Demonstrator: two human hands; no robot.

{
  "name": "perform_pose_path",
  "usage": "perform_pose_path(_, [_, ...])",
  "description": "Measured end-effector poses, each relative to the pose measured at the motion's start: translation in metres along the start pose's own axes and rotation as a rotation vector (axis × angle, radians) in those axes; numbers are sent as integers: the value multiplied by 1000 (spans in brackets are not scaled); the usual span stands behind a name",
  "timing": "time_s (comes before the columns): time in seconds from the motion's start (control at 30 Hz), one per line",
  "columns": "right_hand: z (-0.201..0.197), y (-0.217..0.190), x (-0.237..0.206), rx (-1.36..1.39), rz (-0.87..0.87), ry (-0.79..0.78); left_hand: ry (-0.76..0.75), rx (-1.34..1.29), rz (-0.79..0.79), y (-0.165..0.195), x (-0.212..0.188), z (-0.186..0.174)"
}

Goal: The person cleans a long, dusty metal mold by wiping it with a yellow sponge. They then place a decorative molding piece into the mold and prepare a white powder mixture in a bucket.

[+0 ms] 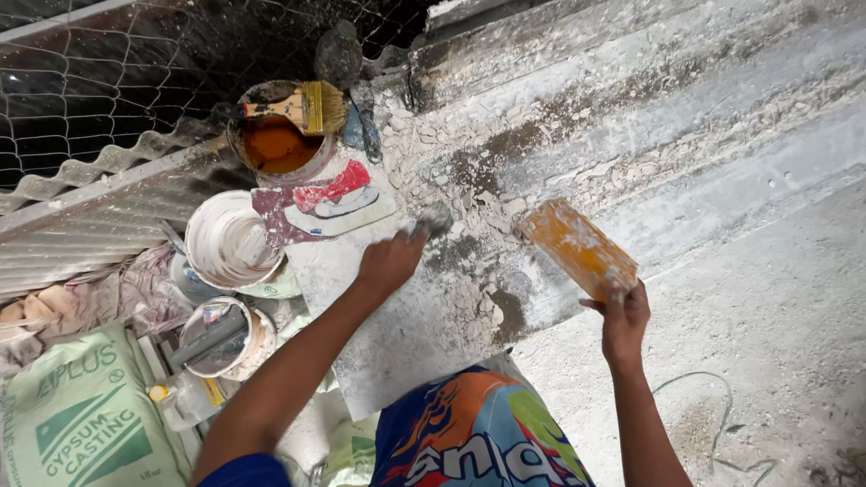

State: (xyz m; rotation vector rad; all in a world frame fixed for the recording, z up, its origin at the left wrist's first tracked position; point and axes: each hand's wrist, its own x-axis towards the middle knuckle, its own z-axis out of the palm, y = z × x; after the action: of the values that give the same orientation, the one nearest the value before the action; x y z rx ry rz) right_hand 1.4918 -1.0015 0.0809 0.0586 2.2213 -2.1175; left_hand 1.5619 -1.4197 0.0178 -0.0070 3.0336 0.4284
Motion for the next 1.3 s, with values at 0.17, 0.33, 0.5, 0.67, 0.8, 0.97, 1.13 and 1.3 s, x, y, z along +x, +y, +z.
perform_pose_path(0.17, [-2,-12,-17,-35,-3,83,-70,49,-141,-3,-12,-20])
perform_pose_path(0.33, [24,-6,-14,-65,-8,-2,63,24,-124,2,30,-13])
perform_pose_path(0.5, [22,-18,-28,-115,-20,24,-94,2,-112,-13,-2,-16])
perform_pose_path(0.67, [39,-22,-23,-101,22,-17,38,-54,-136,-1,36,-14])
perform_pose_path(0.8, [57,-23,-11,-58,6,9,74,-106,-131,16,44,3])
perform_pose_path(0.97, [74,0,-24,11,28,36,79,-67,-191,10,-38,1])
perform_pose_path(1.13, [128,49,-49,56,120,-152,98,-937,-372,60,-42,-14])
perform_pose_path(1.3, [177,31,-47,-175,-258,-685,118,-1380,-629,90,11,-17])
